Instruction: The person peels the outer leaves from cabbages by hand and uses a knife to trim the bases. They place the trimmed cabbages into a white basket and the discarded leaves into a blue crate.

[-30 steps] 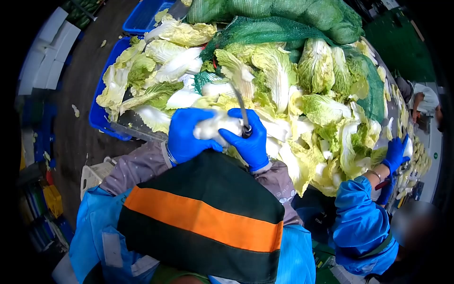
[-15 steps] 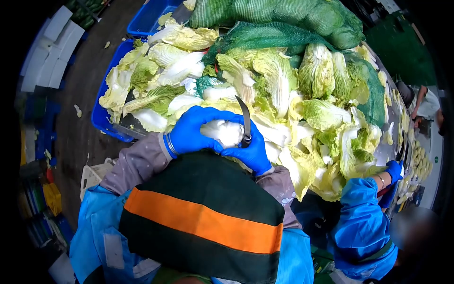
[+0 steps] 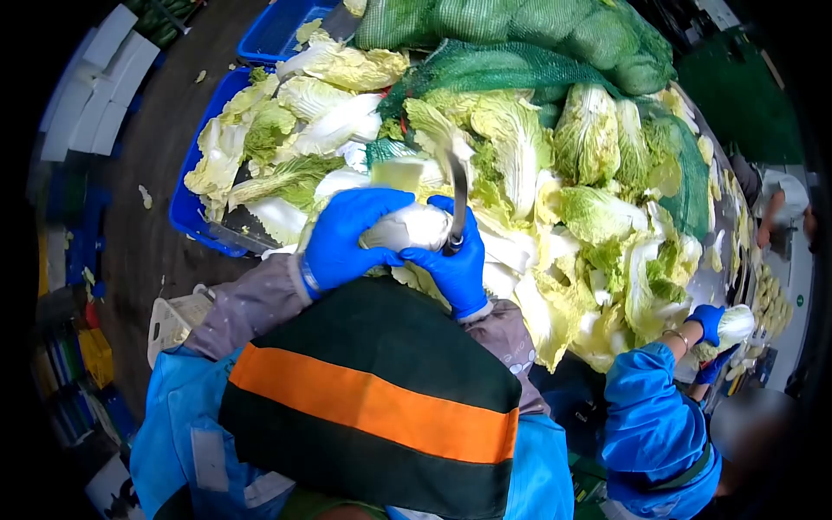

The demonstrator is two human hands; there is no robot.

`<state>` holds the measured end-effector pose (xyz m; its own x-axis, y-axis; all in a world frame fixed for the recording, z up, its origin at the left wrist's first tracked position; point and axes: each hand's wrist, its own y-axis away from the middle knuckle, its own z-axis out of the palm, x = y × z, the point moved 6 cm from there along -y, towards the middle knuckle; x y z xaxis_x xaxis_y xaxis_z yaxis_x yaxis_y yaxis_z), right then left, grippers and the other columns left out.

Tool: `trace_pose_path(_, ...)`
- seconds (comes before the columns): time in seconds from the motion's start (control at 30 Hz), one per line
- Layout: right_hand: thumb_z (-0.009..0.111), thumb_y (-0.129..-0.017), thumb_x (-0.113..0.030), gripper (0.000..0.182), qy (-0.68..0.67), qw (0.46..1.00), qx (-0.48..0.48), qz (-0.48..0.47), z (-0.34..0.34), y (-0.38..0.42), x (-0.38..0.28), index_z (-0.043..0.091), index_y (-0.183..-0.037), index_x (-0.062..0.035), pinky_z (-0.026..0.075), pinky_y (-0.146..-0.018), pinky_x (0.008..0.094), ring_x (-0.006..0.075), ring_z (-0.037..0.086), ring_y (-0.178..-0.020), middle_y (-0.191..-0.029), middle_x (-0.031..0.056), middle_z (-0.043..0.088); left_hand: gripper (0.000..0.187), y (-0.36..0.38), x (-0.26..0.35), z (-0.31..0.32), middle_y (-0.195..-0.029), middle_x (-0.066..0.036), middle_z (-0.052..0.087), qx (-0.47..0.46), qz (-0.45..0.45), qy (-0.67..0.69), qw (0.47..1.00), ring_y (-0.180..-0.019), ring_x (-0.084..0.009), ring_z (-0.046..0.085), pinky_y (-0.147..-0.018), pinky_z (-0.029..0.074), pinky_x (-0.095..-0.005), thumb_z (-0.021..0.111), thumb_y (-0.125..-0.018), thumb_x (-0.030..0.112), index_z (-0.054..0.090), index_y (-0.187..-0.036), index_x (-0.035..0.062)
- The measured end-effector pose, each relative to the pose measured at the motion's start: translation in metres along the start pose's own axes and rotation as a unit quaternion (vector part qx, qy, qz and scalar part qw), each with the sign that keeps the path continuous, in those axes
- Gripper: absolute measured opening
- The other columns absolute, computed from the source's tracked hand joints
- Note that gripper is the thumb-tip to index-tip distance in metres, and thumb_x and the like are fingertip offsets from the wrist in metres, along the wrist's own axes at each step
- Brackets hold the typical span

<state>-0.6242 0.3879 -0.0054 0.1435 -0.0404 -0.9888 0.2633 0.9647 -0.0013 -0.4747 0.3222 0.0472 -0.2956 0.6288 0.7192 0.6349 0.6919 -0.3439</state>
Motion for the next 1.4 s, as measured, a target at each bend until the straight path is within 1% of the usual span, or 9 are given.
trace_pose_path(0.2,0.081,-0.061,-0.007,0.060,0.026,0.997,0.069,0.001,0.001,-0.005,-0.004,0.048,-0.111,-0.0014,0.047,-0.081,0.0298,0.0168,0.055,-0.094,-0.103,0.0076,0.054,0.018,0.014,0.002,0.002,-0.074,-0.005,0.060,0.089,0.081,-0.022,0.992,-0.068,-0.0257,0.055,-0.059,0.040,-0.0349,0.074,-0.062,0.012,0.063,-0.076,0.0108)
trace_pose_path(0.3,0.082,-0.060,-0.011,0.062,0.050,0.996,0.065,-0.030,0.001,-0.003,-0.002,0.048,-0.111,-0.0014,0.046,-0.079,0.0299,0.0163,0.054,-0.092,-0.102,0.0075,0.054,0.021,0.026,-0.050,-0.009,-0.074,-0.007,0.062,0.022,-0.144,0.064,0.987,-0.072,-0.0239,0.059,-0.068,0.045,-0.0332,0.076,-0.061,0.014,0.065,-0.077,0.0063)
trace_pose_path(0.47,0.082,-0.061,-0.014,0.062,0.035,0.999,0.020,0.000,0.029,0.003,-0.011,0.049,-0.112,-0.0021,0.045,-0.081,0.0301,0.0176,0.054,-0.094,-0.103,0.0081,0.053,0.098,0.002,0.013,-0.019,-0.115,-0.022,0.050,-0.003,-0.056,0.008,0.998,-0.102,-0.0381,0.051,-0.088,0.040,-0.0430,0.083,-0.047,0.036,0.040,-0.127,0.0019)
trace_pose_path(0.83,0.082,-0.056,-0.004,0.052,0.005,0.988,-0.142,0.064,0.023,-0.015,0.010,0.055,-0.100,-0.0039,0.047,-0.080,0.0289,0.0145,0.054,-0.093,-0.100,0.0056,0.057,0.058,-0.001,-0.003,-0.020,-0.103,-0.014,0.061,-0.098,-0.052,0.024,0.994,-0.091,-0.0311,0.059,-0.078,0.048,-0.0367,0.078,-0.058,0.036,0.060,-0.106,0.0099)
trace_pose_path(1.1,0.079,-0.065,-0.019,0.055,0.272,0.925,0.263,-0.033,-0.075,-0.037,-0.016,0.055,-0.112,-0.0029,0.046,-0.070,0.0272,0.0127,0.054,-0.081,-0.098,0.0061,0.060,0.063,-0.048,0.077,-0.149,-0.113,-0.014,0.057,0.180,0.023,0.228,0.957,-0.104,-0.0219,0.055,-0.090,0.044,-0.0345,0.077,-0.066,0.025,0.050,-0.118,0.0013)
trace_pose_path(1.2,0.068,-0.077,-0.029,0.065,-0.013,0.997,0.081,0.011,-0.031,-0.038,-0.064,0.040,-0.129,-0.0031,0.046,-0.066,0.0220,0.0173,0.058,-0.090,-0.115,0.0113,0.056,0.057,-0.064,0.097,-0.147,-0.125,-0.014,0.048,0.128,0.100,0.239,0.957,-0.112,-0.0239,0.049,-0.095,0.040,-0.0371,0.063,-0.078,0.024,0.042,-0.127,0.0033)
trace_pose_path(1.27,0.059,-0.083,-0.035,0.066,-0.244,0.967,-0.077,0.006,0.004,-0.040,-0.085,0.032,-0.134,-0.0044,0.046,-0.066,0.0214,0.0195,0.055,-0.101,-0.124,0.0120,0.049,0.057,-0.076,0.089,-0.098,-0.133,-0.014,0.039,0.058,-0.086,0.600,0.793,-0.122,-0.0249,0.039,-0.101,0.032,-0.0385,0.064,-0.077,0.026,0.045,-0.126,0.0054)
trace_pose_path(1.33,0.052,-0.086,-0.041,0.068,-0.366,0.927,-0.077,0.022,0.017,-0.039,-0.072,0.026,-0.137,-0.0054,0.045,-0.083,0.0303,0.0233,0.045,-0.117,-0.134,0.0124,0.040,0.055,-0.072,0.077,-0.066,-0.139,-0.015,0.033,0.046,0.008,0.485,0.873,-0.129,-0.0280,0.031,-0.104,0.028,-0.0412,0.069,-0.073,0.026,0.050,-0.122,0.0089)
trace_pose_path(1.4,0.047,-0.089,-0.040,0.061,-0.467,0.878,-0.062,0.081,0.022,-0.043,-0.064,0.028,-0.137,-0.0069,0.035,-0.099,0.0411,0.0283,0.042,-0.120,-0.134,0.0123,0.040,0.061,-0.063,0.086,-0.039,-0.135,-0.018,0.036,0.077,0.210,0.092,0.970,-0.128,-0.0371,0.029,-0.104,0.025,-0.0452,0.080,-0.059,0.025,0.057,-0.114,0.0145)
